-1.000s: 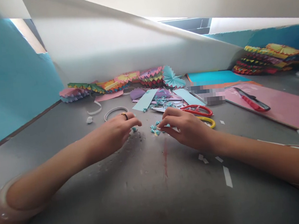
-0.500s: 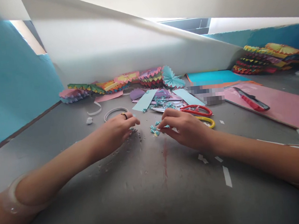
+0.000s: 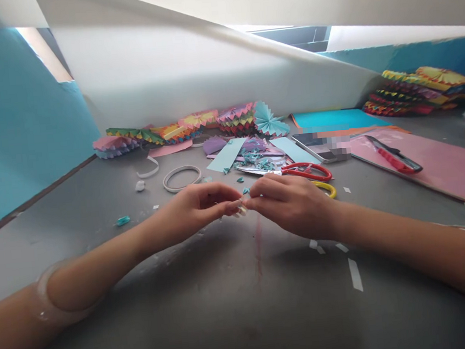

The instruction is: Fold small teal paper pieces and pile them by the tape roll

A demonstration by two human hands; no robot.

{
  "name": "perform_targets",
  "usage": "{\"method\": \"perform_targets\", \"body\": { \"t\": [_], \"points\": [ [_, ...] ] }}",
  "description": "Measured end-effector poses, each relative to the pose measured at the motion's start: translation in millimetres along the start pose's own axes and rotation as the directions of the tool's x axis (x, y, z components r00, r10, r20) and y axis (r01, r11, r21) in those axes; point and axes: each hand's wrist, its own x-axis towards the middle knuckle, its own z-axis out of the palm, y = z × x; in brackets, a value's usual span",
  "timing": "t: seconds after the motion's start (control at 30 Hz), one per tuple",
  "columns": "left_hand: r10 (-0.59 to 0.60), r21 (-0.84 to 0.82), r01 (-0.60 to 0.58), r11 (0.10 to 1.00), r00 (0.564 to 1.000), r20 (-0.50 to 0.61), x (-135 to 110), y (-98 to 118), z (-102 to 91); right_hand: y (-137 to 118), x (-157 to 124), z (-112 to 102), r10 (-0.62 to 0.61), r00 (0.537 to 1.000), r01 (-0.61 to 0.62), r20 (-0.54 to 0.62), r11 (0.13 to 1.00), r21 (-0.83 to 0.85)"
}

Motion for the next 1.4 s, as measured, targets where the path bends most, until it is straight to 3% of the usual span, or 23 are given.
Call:
{"method": "perform_targets", "body": {
  "t": [0.13, 0.3, 0.47, 0.53, 0.6, 0.67, 0.73, 0.83, 1.07, 1.4],
  "points": [
    [-0.107, -0.157, 0.102, 0.982, 0.994, -0.029, -0.2, -0.9, 0.6, -5.1, 5.7, -4.2, -0.103, 0.993, 0.098, -0.051, 0.991, -0.091],
    [-0.136, -0.326, 0.09, 0.941, 0.983, -0.122, -0.9, -3.4, 1.3, -6.4, 6.9, -8.5, -0.146, 0.989, 0.134, -0.041, 0.969, -0.207],
    [-0.176, -0.375, 0.152, 0.914, 0.984, -0.031, -0.4, -3.5, 2.3, -5.3, 3.8, -8.9, -0.115, 0.993, 0.114, -0.017, 0.991, -0.07],
    [-0.173, -0.376, 0.149, 0.915, 0.984, -0.032, -0.1, -2.3, 2.7, -6.6, 3.9, -8.4, -0.028, 1.0, 0.028, 0.003, 0.998, 0.056],
    [-0.167, -0.383, 0.126, 0.915, 0.983, -0.077, 0.1, -1.0, 2.9, -8.3, 4.7, -6.9, 0.188, 0.982, -0.185, 0.008, 0.959, 0.216],
    [-0.166, -0.399, 0.108, 0.911, 0.979, -0.115, 0.4, -0.6, 3.1, -9.2, 5.3, -4.5, 0.443, 0.893, -0.432, 0.078, 0.798, 0.42],
    [-0.165, -0.419, 0.101, 0.903, 0.979, -0.12, 0.9, -1.3, 3.7, -8.4, 5.3, -1.7, 0.547, 0.813, -0.551, 0.199, 0.611, 0.569],
    [-0.152, -0.457, 0.095, 0.884, 0.984, -0.089, 2.0, -4.3, 5.1, -4.5, 4.8, 1.8, 0.49, 0.823, -0.542, 0.287, 0.526, 0.656],
    [-0.144, -0.51, 0.096, 0.855, 0.988, -0.055, 2.6, -8.2, 6.7, 1.4, 4.2, 5.5, 0.446, 0.855, -0.483, 0.265, 0.499, 0.72],
    [-0.166, -0.521, 0.114, 0.846, 0.985, -0.054, 1.7, -7.5, 7.8, 1.5, 4.5, 4.4, 0.432, 0.851, -0.493, 0.298, 0.463, 0.737]
  ]
}}
